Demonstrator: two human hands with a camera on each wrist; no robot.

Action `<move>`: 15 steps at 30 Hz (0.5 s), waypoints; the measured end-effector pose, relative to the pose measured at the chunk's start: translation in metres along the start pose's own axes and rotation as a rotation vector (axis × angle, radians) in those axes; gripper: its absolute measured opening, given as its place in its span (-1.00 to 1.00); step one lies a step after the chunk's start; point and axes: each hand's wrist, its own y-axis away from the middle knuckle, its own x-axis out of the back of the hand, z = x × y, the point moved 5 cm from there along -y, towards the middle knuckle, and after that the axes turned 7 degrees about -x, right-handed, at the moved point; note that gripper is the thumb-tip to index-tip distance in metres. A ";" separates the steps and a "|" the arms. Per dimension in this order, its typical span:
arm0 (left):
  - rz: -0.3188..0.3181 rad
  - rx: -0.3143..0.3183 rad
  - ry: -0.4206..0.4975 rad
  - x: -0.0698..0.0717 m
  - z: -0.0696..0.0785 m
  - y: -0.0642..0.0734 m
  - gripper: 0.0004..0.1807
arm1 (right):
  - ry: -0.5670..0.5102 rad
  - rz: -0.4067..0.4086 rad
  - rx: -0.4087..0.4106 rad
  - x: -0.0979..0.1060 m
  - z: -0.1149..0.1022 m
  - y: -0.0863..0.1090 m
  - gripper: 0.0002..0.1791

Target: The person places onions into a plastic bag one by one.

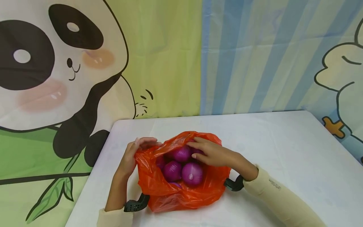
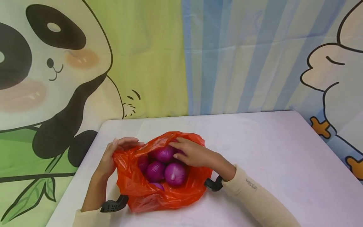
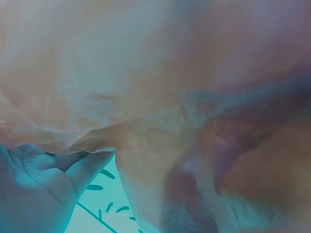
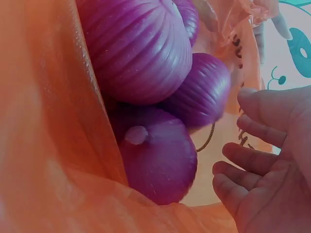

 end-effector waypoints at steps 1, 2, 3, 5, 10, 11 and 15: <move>0.002 0.001 -0.002 0.000 0.000 0.000 -0.48 | 0.007 0.005 -0.015 0.001 0.000 0.001 -0.50; 0.004 0.005 -0.003 0.000 0.000 0.000 -0.48 | 0.010 0.009 -0.026 0.001 0.000 0.002 -0.50; 0.007 0.007 -0.003 0.000 0.001 0.000 -0.48 | 0.008 0.011 -0.030 0.002 0.000 0.003 -0.51; 0.010 0.011 0.004 -0.001 0.000 0.001 -0.48 | 0.002 0.013 -0.024 0.005 -0.001 0.006 -0.52; 0.027 0.049 0.002 -0.001 -0.004 0.006 -0.52 | -0.094 0.046 0.042 0.017 -0.006 0.016 -0.58; 0.038 0.064 -0.010 0.000 -0.005 0.006 -0.54 | -0.120 0.064 0.052 0.020 -0.006 0.020 -0.60; 0.120 0.164 -0.169 0.004 -0.012 0.009 -0.62 | -0.184 0.177 0.076 0.037 0.000 0.037 -0.62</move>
